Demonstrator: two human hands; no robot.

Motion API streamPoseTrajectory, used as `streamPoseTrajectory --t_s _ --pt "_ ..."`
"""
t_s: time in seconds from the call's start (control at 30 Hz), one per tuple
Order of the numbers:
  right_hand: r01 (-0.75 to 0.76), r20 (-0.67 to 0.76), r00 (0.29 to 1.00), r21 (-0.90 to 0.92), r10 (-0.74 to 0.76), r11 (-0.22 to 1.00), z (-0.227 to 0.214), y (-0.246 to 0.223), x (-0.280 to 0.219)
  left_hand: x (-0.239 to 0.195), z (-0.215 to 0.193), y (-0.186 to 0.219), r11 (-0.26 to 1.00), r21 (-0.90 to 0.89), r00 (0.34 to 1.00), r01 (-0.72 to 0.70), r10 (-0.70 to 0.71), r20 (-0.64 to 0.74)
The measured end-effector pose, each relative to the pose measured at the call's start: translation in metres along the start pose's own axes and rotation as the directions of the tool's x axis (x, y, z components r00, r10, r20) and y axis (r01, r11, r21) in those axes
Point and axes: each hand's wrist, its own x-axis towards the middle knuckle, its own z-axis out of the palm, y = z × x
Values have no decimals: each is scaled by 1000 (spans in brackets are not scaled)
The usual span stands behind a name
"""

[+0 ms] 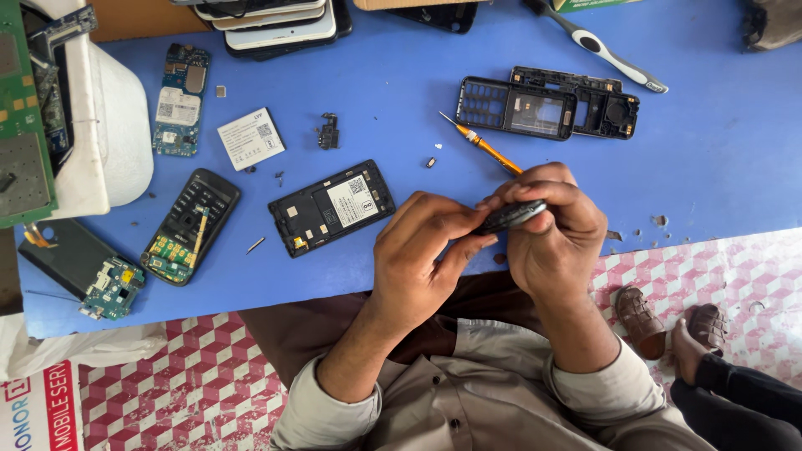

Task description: The person assembles a feature phone by inserting the motherboard into the casing, connecting ribbon cables, and snapping the keypad and back cover into place. The person uses a screwdriver to secure internal components and aligns parts during reassembly.

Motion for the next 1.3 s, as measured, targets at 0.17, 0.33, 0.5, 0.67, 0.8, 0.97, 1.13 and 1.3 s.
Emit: streamPoseTrajectory --t_s 0.17,0.33,0.5,0.67,0.8,0.97,1.13,1.3 --pt "-129 114 985 8 127 992 2 -5 -1 -5 -1 -1 1000 14 999 -23 24 -38" --pt "-123 116 986 58 116 991 -1 -2 -2 -5 -1 1 996 58 996 -67 70 -50" --pt "-71 106 993 105 60 992 -9 2 -3 0 -2 7 996 49 997 -71 72 -12" --pt "-75 130 991 240 45 968 -10 2 -3 -2 0 6 994 86 998 -62 60 24" --pt "-57 168 985 95 41 994 -1 -6 1 -6 0 2 993 101 998 -63 64 -3" --pt "91 286 958 -239 -20 967 4 -25 18 -6 -1 0 978 178 992 -110 119 -40" --pt "188 358 934 -494 1 849 -4 -40 33 -4 -1 0 974 204 993 -97 110 -52" --pt "174 307 952 -567 11 805 -4 -36 27 -1 -7 -1 988 147 999 -39 40 -9"
